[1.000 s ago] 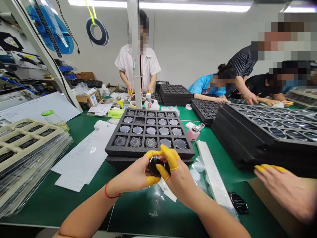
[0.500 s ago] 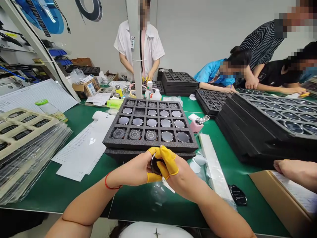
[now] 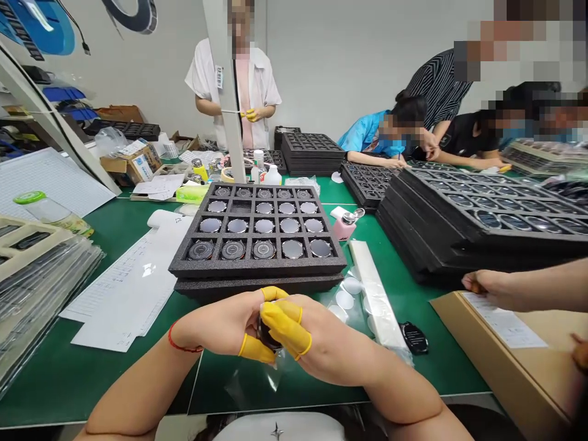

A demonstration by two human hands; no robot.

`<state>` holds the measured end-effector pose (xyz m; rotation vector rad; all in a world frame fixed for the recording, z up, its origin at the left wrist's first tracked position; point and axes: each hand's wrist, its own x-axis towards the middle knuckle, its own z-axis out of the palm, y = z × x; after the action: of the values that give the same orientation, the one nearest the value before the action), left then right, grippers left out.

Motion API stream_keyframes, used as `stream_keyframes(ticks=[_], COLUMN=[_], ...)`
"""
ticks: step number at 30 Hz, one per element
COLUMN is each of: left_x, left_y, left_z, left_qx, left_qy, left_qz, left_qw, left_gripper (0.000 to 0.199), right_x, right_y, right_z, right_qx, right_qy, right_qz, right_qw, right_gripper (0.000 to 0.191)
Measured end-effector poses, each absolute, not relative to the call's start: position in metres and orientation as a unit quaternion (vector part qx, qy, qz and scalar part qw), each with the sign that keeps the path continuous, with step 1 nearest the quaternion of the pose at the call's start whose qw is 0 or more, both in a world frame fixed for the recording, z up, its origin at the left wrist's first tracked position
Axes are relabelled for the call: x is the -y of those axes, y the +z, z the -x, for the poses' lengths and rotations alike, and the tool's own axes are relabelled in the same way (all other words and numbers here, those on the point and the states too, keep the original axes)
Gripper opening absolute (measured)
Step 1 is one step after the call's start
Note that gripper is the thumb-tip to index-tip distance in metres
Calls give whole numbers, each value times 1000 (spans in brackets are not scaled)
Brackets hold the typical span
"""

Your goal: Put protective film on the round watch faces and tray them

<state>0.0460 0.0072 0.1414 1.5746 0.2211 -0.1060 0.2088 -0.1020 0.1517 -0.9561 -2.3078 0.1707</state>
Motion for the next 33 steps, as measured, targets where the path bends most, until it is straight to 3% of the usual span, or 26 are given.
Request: stream_keyframes(ticks=[5,8,10,16,21,27,33], left_x=[-2,2,3,1,-1,-4,-1], left_y=[143,144,145,145,144,138,131], left_z=[-48,-51,-53,-52,-42,-45,-48], left_qx=[-96,-56,-41,-61,-86,-52,-38], left_qy=[-61,-68,-72,-74,-78,-98,-108], left_qz=[-712,-747,-760,-746,-702,-656,-649], left_qw=[693,659,645,658,703,747,753], left_gripper=[54,24,16,29,62,72,81], right_x=[107,107,107,109,107,106,107], right_y=[153,150,149,146,145,150,148], right_z=[-208,-209,-210,-210,-208,-207,-211], right_qx=[887,897,900,900,895,917,936], right_qy=[57,70,79,76,59,77,54], right_qz=[367,345,338,343,336,299,272], right_qw=[274,267,264,258,288,251,216], right_gripper=[18,21,25,26,25,29,22])
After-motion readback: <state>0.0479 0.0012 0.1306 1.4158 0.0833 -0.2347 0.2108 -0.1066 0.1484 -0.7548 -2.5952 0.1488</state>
